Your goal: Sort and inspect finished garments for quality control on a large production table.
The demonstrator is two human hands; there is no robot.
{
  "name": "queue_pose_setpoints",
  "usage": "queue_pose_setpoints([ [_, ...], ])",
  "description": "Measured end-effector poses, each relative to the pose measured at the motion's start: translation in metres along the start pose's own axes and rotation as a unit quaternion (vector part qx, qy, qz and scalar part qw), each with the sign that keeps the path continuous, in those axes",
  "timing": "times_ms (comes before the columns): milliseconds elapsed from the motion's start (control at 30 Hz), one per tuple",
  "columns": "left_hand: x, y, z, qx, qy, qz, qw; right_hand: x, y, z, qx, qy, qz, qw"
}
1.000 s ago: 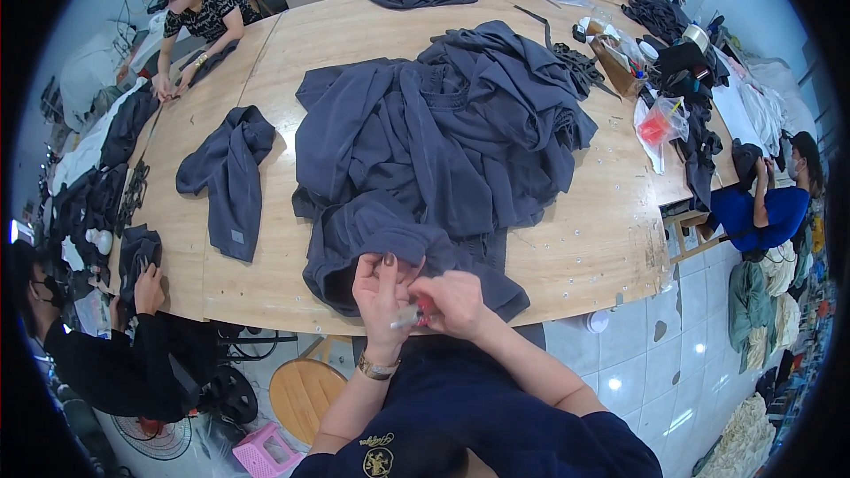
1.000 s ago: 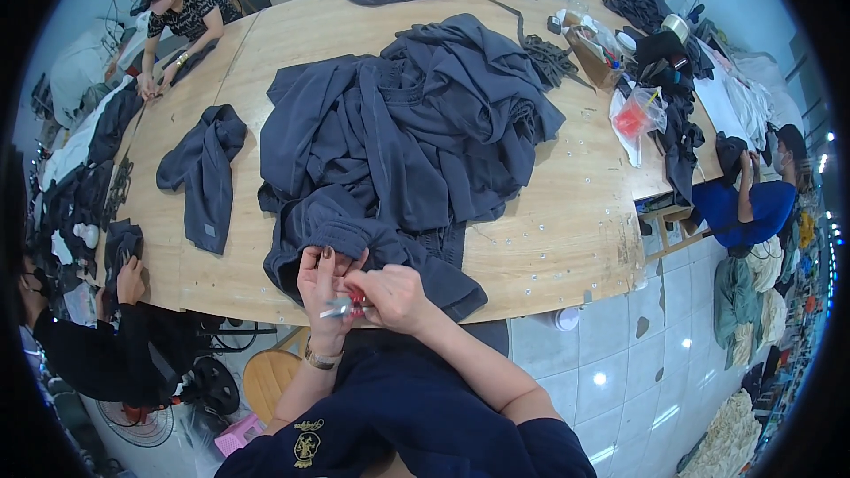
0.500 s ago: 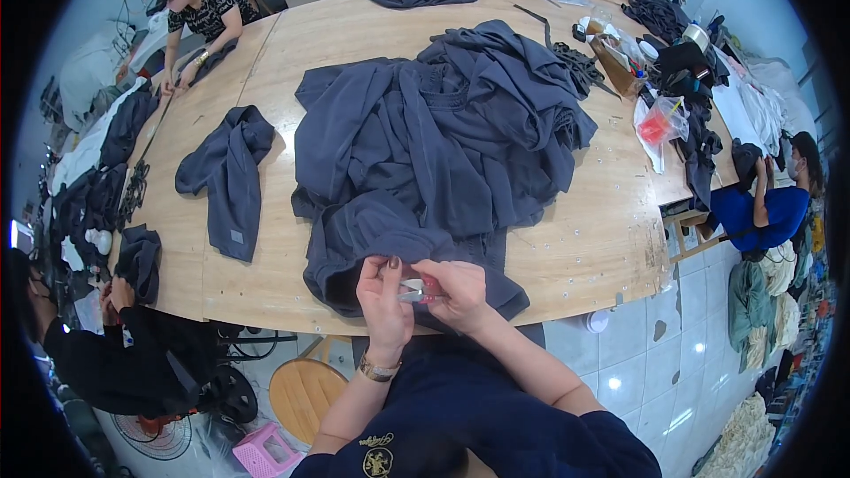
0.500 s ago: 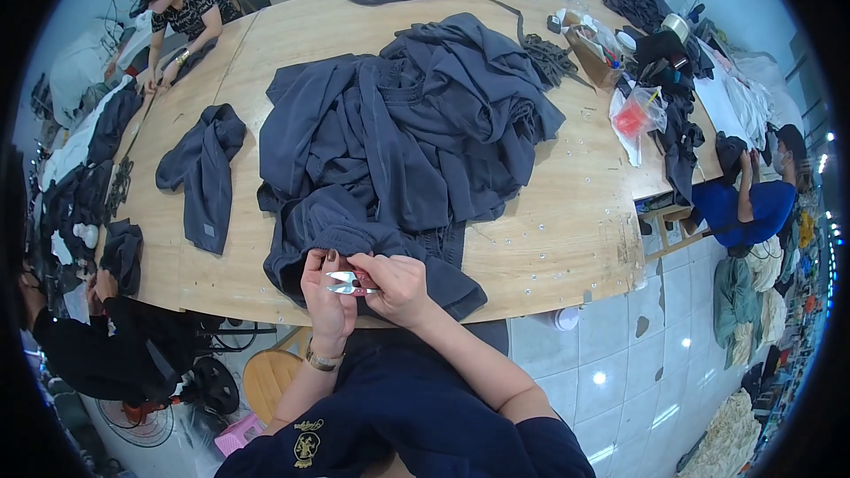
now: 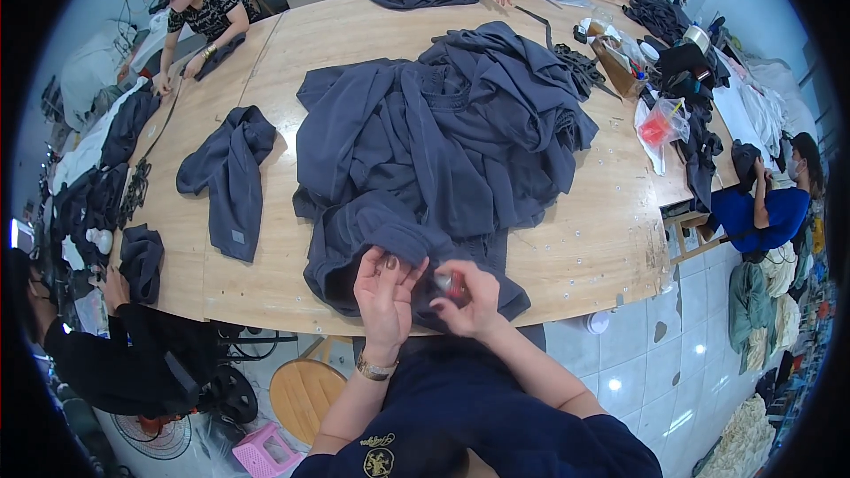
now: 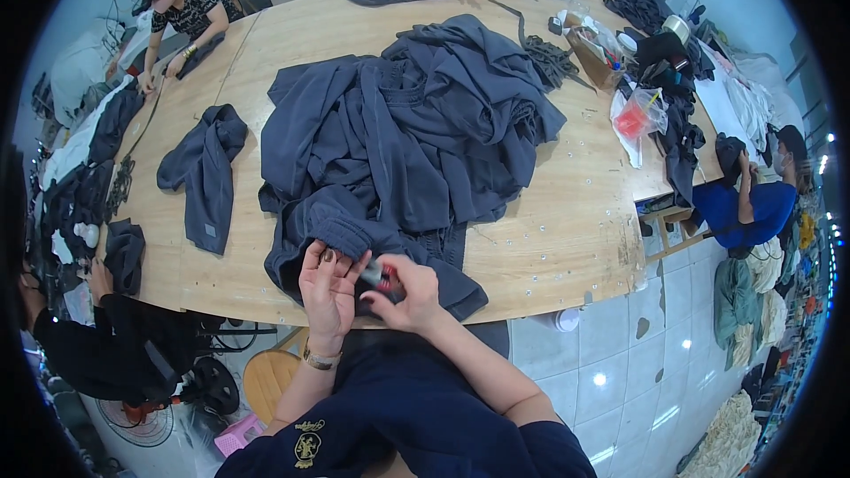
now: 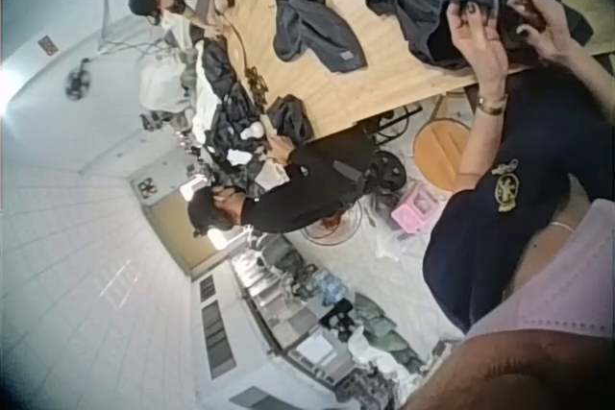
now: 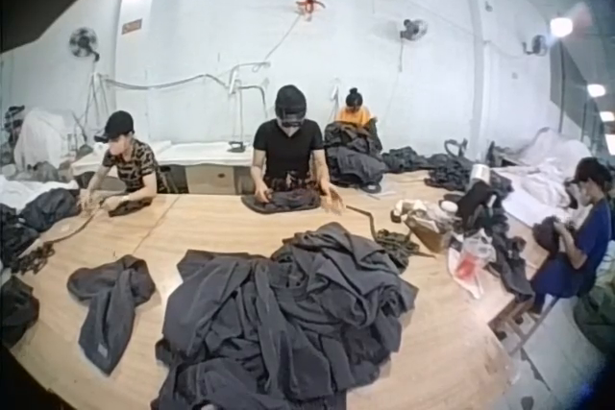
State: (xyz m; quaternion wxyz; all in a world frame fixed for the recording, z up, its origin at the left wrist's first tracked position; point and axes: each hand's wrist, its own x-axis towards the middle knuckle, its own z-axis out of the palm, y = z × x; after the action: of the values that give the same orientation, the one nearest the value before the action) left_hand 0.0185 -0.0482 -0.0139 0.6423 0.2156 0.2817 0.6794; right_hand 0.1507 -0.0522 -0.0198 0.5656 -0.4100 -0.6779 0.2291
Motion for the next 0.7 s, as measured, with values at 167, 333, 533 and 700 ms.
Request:
queue_pose_setpoints([
  [167, -0.004, -0.010, 0.003, 0.124, -0.011, 0.131, 0.983, 0.002, 0.011, 0.001, -0.001, -0.008, 0.103, 0.995],
  [333, -0.006, -0.018, -0.003, 0.225, -0.006, 0.224, 0.948, 0.001, 0.015, 0.003, 0.003, -0.008, 0.124, 0.992],
  [533, -0.007, -0.018, -0.008, 0.257, 0.015, 0.206, 0.944, 0.001, 0.016, 0.002, -0.010, -0.024, 0.100, 0.995],
  [700, -0.008, -0.018, -0.014, 0.244, 0.025, 0.187, 0.951, 0.005, 0.009, -0.004, -0.080, -0.073, 0.064, 0.992],
])
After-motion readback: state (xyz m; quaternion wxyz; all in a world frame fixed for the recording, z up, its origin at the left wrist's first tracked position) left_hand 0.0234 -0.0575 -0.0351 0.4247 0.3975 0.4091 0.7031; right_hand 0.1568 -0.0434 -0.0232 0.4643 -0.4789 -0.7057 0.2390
